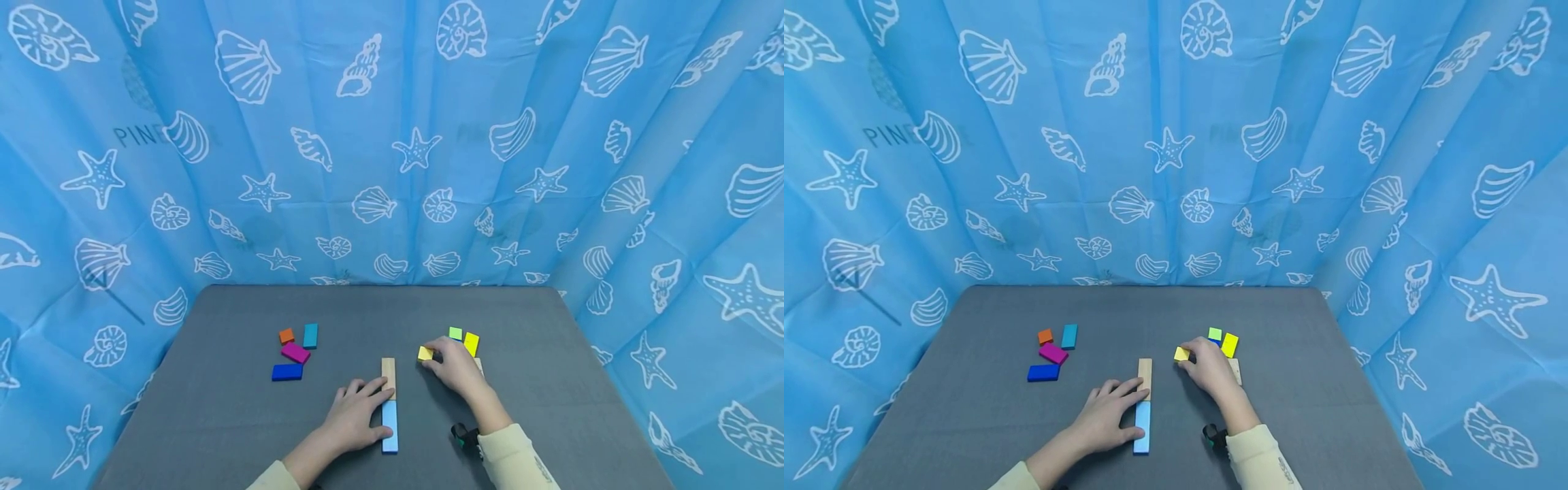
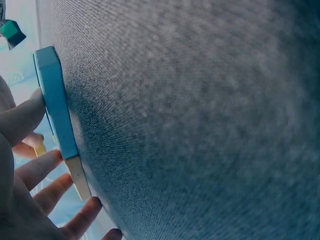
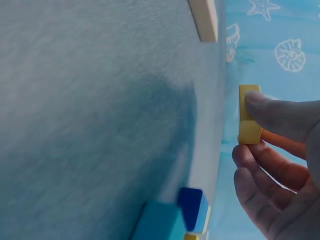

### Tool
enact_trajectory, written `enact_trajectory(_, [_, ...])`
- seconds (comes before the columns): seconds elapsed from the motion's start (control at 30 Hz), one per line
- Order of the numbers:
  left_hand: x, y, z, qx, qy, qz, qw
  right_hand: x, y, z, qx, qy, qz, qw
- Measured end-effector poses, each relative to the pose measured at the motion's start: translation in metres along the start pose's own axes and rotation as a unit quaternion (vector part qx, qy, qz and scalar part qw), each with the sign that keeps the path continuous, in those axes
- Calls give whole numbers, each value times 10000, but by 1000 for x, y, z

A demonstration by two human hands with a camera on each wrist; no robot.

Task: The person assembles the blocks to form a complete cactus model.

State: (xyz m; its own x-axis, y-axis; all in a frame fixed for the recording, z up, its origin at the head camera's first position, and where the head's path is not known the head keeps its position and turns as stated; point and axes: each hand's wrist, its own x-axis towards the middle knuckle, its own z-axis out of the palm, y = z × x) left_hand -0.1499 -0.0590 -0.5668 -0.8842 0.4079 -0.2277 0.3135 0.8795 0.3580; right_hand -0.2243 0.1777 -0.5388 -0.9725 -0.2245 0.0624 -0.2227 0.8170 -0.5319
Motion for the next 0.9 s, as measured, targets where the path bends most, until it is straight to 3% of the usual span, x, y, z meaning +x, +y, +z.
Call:
enact_trajectory(0.43, [1, 0, 2, -37, -24, -20, 10000, 24, -11, 10, 225, -14, -362, 9991])
enact_trajectory(0.6, [0, 1, 2, -55, -14, 7, 10000, 30, -15, 17, 364, -134, -345, 9987])
enact_trajectory(0.9, [-1, -1, -1, -80, 44, 7, 10000, 40, -23, 35, 630, -330, -691, 9951])
